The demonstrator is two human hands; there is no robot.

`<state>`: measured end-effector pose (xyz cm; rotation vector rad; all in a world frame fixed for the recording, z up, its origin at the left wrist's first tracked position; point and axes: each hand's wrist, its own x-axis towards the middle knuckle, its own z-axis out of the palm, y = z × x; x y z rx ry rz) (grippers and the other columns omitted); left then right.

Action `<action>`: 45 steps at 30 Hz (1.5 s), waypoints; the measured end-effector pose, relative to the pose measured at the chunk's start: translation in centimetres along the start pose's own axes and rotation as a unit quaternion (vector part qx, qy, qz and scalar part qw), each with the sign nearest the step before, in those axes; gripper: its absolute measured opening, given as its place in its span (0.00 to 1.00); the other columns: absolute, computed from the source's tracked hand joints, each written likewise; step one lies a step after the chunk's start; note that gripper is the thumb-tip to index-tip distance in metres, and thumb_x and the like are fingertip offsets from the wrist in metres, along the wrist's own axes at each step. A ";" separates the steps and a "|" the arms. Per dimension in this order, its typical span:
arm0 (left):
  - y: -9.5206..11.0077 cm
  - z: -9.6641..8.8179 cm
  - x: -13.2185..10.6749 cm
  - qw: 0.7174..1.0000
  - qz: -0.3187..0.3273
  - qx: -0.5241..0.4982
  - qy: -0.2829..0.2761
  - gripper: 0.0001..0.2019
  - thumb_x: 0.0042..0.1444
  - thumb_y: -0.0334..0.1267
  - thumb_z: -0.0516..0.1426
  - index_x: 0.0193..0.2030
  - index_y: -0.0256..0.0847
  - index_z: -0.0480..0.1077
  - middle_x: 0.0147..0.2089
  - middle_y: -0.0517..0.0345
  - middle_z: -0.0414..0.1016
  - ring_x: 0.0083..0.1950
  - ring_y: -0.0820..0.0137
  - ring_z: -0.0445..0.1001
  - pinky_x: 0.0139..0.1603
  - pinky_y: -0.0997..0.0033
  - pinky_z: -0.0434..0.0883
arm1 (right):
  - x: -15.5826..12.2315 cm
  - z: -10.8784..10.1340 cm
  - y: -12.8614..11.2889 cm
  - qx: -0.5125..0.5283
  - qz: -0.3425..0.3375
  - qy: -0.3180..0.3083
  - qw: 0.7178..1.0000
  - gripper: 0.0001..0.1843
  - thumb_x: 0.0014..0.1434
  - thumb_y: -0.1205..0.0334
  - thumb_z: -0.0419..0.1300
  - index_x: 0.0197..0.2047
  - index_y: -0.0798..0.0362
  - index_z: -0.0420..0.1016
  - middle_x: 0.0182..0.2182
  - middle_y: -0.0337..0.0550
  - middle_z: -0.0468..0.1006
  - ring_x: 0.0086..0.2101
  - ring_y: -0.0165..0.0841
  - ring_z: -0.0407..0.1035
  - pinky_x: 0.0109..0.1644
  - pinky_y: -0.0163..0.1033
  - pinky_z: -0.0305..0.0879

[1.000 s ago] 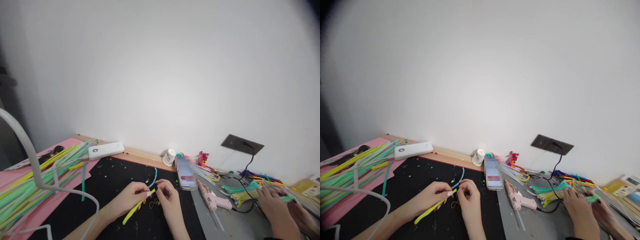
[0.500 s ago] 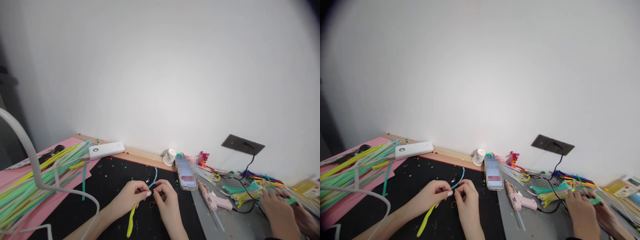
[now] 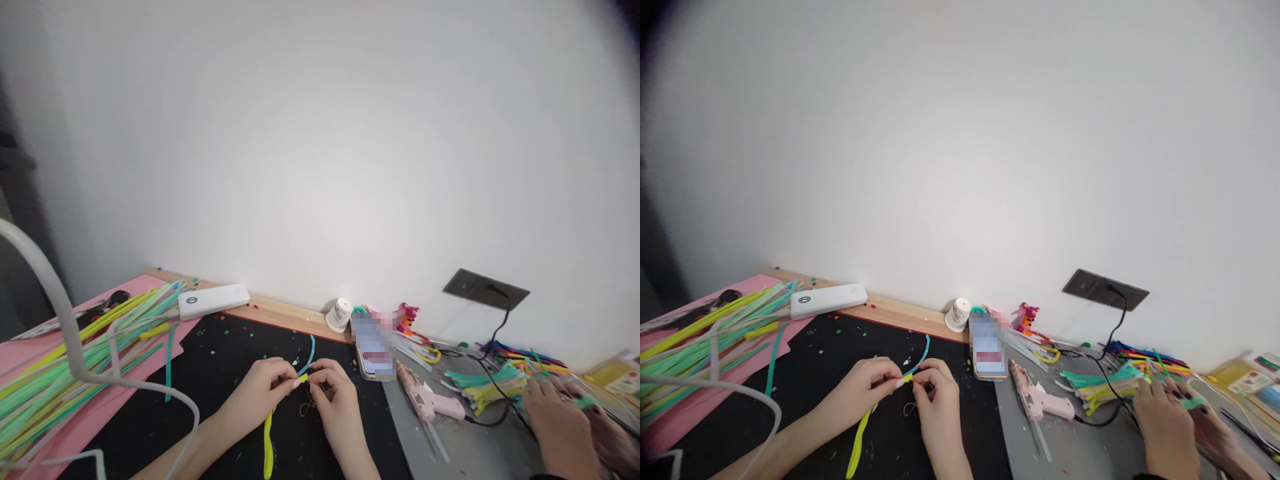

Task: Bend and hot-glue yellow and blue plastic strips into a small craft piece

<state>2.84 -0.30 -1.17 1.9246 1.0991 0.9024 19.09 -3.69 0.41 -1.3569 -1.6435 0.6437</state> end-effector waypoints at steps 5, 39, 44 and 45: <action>0.1 0.0 0.1 1.000 0.003 0.019 -0.001 0.11 0.55 0.37 0.52 0.25 0.38 0.71 0.25 0.63 0.66 0.25 0.74 0.64 0.27 0.77 0.59 | -0.2 0.3 0.0 -0.031 -0.032 0.007 0.999 0.12 0.52 0.78 0.54 0.27 0.54 0.72 0.38 0.45 0.71 0.34 0.33 0.69 0.29 0.32 0.61; 0.9 -1.1 -0.4 0.994 0.081 0.057 -0.047 0.12 0.60 0.33 0.49 0.30 0.41 0.71 0.30 0.62 0.67 0.32 0.74 0.68 0.34 0.77 0.61 | -0.1 -0.4 -0.8 -0.014 -0.067 -0.033 0.997 0.14 0.53 0.79 0.52 0.29 0.52 0.73 0.33 0.41 0.71 0.35 0.32 0.68 0.38 0.33 0.62; 1.1 -1.3 -0.5 0.993 0.091 0.062 -0.051 0.12 0.60 0.33 0.48 0.31 0.41 0.71 0.31 0.62 0.67 0.33 0.74 0.68 0.34 0.77 0.61 | -0.2 -0.1 -0.4 0.009 -0.026 -0.033 0.999 0.12 0.51 0.77 0.53 0.29 0.52 0.73 0.37 0.43 0.73 0.34 0.32 0.68 0.31 0.33 0.61; 1.1 -1.3 -0.5 0.992 0.095 0.064 -0.053 0.12 0.61 0.33 0.48 0.31 0.41 0.71 0.31 0.62 0.67 0.33 0.73 0.68 0.34 0.76 0.61 | -0.3 -0.1 -0.3 0.015 -0.019 -0.032 0.999 0.11 0.51 0.76 0.53 0.29 0.53 0.72 0.37 0.43 0.73 0.33 0.33 0.68 0.31 0.33 0.61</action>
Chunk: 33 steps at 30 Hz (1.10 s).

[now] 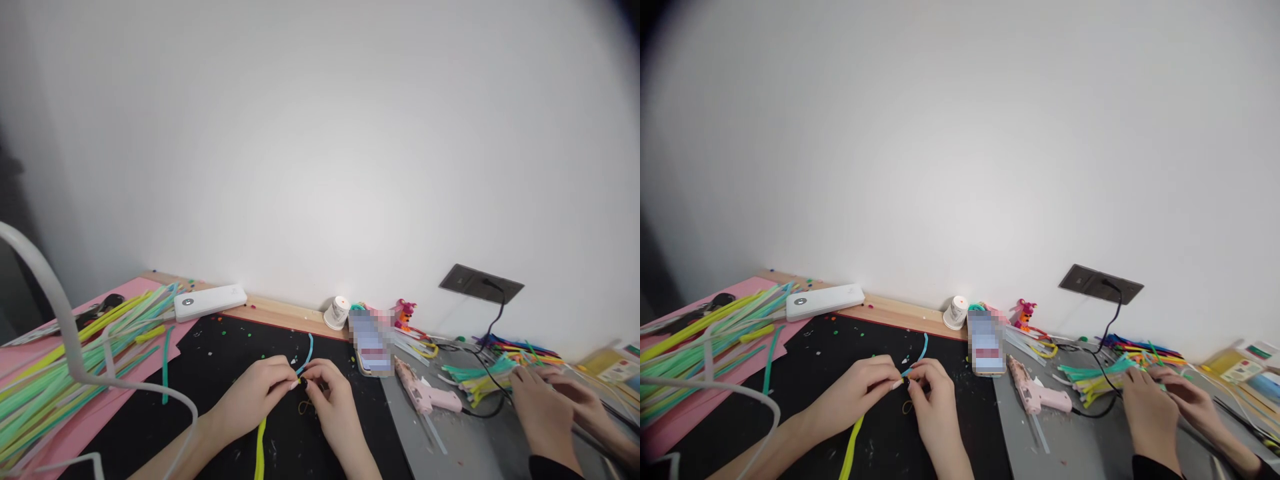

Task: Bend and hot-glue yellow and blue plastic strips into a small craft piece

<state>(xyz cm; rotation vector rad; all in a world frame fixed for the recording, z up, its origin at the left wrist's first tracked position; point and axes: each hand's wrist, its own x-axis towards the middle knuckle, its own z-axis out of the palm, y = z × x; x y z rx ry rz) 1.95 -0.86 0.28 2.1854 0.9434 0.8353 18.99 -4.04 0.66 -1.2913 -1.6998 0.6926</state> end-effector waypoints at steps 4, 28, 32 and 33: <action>0.0 0.1 -0.1 1.000 0.007 0.008 -0.006 0.12 0.61 0.34 0.48 0.31 0.41 0.71 0.31 0.61 0.67 0.33 0.73 0.68 0.34 0.76 0.61 | -0.1 0.2 0.1 0.009 0.000 -0.002 1.000 0.10 0.54 0.74 0.52 0.24 0.53 0.67 0.34 0.42 0.72 0.34 0.33 0.68 0.37 0.35 0.63; 0.0 0.5 0.1 1.000 -0.025 -0.001 0.009 0.10 0.57 0.32 0.51 0.28 0.41 0.70 0.29 0.63 0.67 0.30 0.74 0.66 0.32 0.77 0.60 | -0.1 0.5 -0.4 -0.050 -0.042 0.002 0.998 0.11 0.55 0.74 0.51 0.25 0.52 0.66 0.34 0.41 0.69 0.32 0.31 0.66 0.34 0.33 0.62; -0.3 0.6 0.2 0.998 -0.056 -0.017 0.002 0.07 0.55 0.36 0.53 0.31 0.41 0.72 0.29 0.63 0.68 0.26 0.75 0.63 0.27 0.78 0.58 | 0.0 0.2 0.2 -0.070 -0.040 0.039 0.996 0.12 0.56 0.73 0.51 0.25 0.53 0.68 0.34 0.43 0.69 0.31 0.31 0.67 0.33 0.34 0.62; -0.4 0.7 0.3 0.998 -0.063 -0.023 -0.003 0.07 0.54 0.37 0.54 0.32 0.40 0.72 0.29 0.63 0.69 0.26 0.75 0.62 0.27 0.78 0.58 | 0.0 0.1 0.3 -0.074 -0.039 0.052 0.995 0.11 0.56 0.73 0.51 0.25 0.53 0.68 0.34 0.43 0.69 0.31 0.32 0.66 0.32 0.34 0.62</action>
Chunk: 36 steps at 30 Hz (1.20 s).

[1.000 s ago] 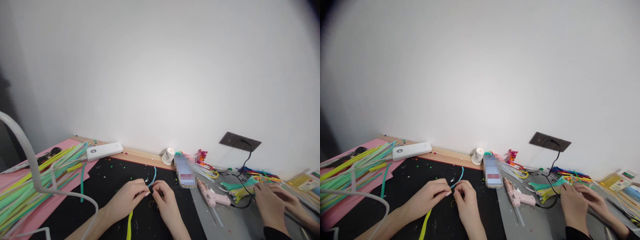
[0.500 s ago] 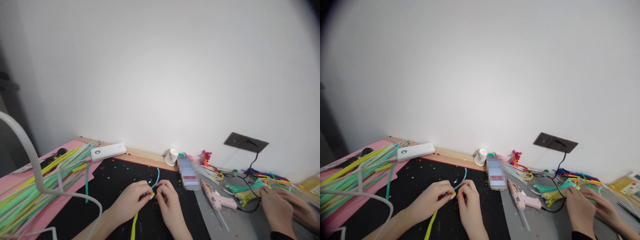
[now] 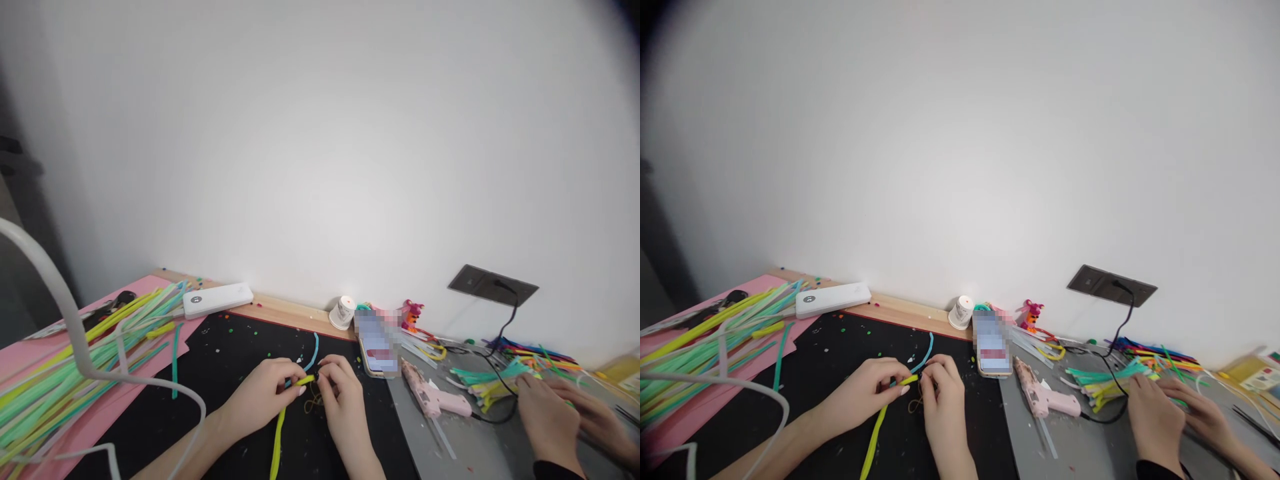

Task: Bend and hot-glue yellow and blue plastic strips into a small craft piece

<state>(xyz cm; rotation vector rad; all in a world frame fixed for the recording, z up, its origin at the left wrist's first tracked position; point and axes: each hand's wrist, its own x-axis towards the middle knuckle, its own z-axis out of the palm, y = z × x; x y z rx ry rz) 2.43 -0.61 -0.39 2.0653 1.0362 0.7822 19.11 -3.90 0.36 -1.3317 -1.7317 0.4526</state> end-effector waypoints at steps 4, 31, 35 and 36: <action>-0.8 0.3 0.2 0.997 -0.029 -0.064 -0.024 0.10 0.54 0.39 0.54 0.31 0.37 0.72 0.25 0.63 0.68 0.25 0.76 0.60 0.25 0.78 0.57 | 0.0 -0.2 0.5 -0.009 0.007 0.035 0.999 0.11 0.58 0.69 0.50 0.27 0.53 0.70 0.35 0.45 0.69 0.33 0.33 0.67 0.29 0.33 0.61; -1.2 0.9 0.3 0.961 -0.057 -0.266 -0.043 0.15 0.55 0.41 0.53 0.47 0.37 0.70 0.29 0.61 0.70 0.24 0.76 0.62 0.25 0.76 0.61 | -0.1 0.2 0.6 0.367 0.217 -0.016 0.904 0.08 0.55 0.61 0.54 0.32 0.55 0.72 0.22 0.37 0.65 0.24 0.28 0.62 0.21 0.29 0.58; -1.4 0.8 0.3 0.935 -0.076 -0.340 -0.072 0.21 0.55 0.45 0.54 0.52 0.37 0.65 0.30 0.60 0.72 0.22 0.78 0.59 0.24 0.77 0.58 | -0.3 0.2 0.6 0.393 0.217 -0.024 0.893 0.09 0.56 0.61 0.54 0.35 0.55 0.73 0.23 0.38 0.66 0.25 0.28 0.62 0.22 0.29 0.58; -1.3 0.7 0.3 0.932 -0.077 -0.345 -0.077 0.20 0.55 0.47 0.54 0.50 0.37 0.66 0.29 0.60 0.72 0.22 0.78 0.59 0.24 0.77 0.58 | -0.3 0.2 0.6 0.398 0.215 -0.027 0.891 0.09 0.56 0.61 0.54 0.35 0.55 0.73 0.23 0.38 0.67 0.25 0.28 0.62 0.23 0.29 0.58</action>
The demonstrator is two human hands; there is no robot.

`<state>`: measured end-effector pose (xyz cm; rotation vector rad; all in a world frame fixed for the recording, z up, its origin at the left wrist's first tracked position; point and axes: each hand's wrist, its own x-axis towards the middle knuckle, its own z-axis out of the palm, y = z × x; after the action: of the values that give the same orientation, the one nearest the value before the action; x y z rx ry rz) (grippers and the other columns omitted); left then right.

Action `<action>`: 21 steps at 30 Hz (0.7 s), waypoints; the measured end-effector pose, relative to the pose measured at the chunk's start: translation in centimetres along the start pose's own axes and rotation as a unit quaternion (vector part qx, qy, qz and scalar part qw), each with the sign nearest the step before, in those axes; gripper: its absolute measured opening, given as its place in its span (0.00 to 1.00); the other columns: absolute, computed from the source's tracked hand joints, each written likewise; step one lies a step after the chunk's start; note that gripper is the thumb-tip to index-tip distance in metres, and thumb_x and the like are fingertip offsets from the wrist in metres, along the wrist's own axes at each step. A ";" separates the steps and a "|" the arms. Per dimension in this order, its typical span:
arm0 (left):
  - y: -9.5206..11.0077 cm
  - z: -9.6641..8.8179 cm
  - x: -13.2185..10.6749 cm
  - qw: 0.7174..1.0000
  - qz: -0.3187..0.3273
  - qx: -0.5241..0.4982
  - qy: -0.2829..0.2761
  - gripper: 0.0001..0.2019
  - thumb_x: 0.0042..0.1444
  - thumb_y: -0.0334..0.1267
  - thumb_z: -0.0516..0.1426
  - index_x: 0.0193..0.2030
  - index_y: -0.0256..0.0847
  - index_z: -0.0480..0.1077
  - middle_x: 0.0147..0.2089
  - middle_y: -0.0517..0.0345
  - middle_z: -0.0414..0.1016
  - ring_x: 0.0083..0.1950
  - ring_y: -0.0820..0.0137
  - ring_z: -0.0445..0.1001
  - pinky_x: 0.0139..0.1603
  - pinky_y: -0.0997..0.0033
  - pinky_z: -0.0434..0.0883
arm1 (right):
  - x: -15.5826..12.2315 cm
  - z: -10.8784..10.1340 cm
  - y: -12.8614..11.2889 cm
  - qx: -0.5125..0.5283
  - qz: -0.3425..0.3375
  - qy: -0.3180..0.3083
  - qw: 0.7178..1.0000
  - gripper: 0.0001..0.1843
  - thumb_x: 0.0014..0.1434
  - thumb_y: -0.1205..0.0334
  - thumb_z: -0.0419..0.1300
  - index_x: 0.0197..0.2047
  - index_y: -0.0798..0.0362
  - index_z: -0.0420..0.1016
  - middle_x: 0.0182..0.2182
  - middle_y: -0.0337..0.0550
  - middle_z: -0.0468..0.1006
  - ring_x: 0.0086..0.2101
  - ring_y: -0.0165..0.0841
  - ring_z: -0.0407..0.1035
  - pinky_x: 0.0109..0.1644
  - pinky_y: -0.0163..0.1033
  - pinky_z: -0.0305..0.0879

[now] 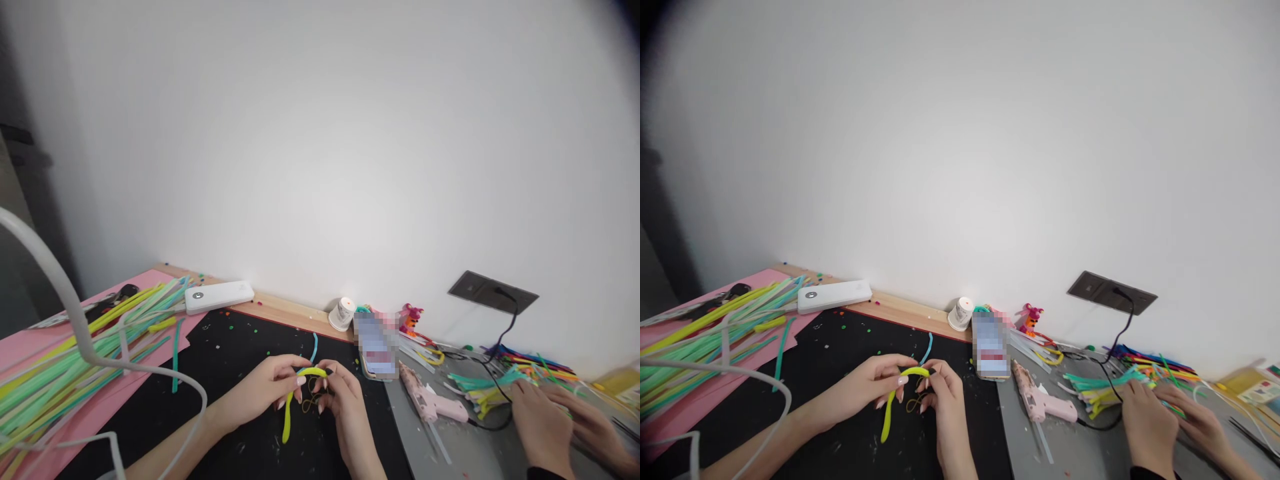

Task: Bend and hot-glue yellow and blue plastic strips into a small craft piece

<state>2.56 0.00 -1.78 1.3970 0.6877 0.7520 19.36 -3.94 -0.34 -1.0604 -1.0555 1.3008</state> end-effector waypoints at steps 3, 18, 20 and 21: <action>0.5 0.1 -0.3 1.000 -0.022 -0.019 -0.008 0.18 0.54 0.52 0.54 0.36 0.36 0.69 0.27 0.62 0.70 0.22 0.79 0.59 0.24 0.78 0.57 | 0.0 0.0 -0.1 0.011 -0.001 -0.016 1.000 0.08 0.56 0.62 0.55 0.34 0.55 0.73 0.24 0.38 0.67 0.25 0.28 0.62 0.23 0.28 0.57; 1.6 0.6 -0.8 0.987 -0.104 -0.118 -0.038 0.20 0.55 0.54 0.49 0.26 0.37 0.64 0.23 0.61 0.69 0.14 0.82 0.50 0.17 0.78 0.49 | 0.2 0.0 -0.2 -0.033 -0.005 -0.050 0.998 0.09 0.57 0.59 0.57 0.33 0.56 0.72 0.25 0.38 0.67 0.24 0.26 0.59 0.23 0.30 0.55; 1.6 0.5 -0.8 0.984 -0.107 -0.142 -0.028 0.19 0.55 0.53 0.50 0.28 0.37 0.64 0.24 0.62 0.68 0.15 0.83 0.50 0.18 0.78 0.49 | 0.2 0.0 -0.2 -0.032 0.004 -0.049 0.998 0.09 0.57 0.59 0.57 0.32 0.56 0.71 0.24 0.38 0.67 0.24 0.26 0.59 0.24 0.30 0.55; 1.5 0.4 -0.8 0.982 -0.109 -0.152 -0.020 0.18 0.54 0.53 0.51 0.29 0.38 0.64 0.25 0.63 0.68 0.16 0.83 0.49 0.18 0.78 0.48 | 0.3 0.0 -0.1 -0.032 0.011 -0.048 0.998 0.09 0.56 0.59 0.57 0.32 0.56 0.72 0.24 0.37 0.67 0.23 0.26 0.60 0.23 0.30 0.55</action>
<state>2.33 -0.86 -0.27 1.0364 0.6525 0.6237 19.41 -3.64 -0.25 -1.0694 -1.1671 1.3532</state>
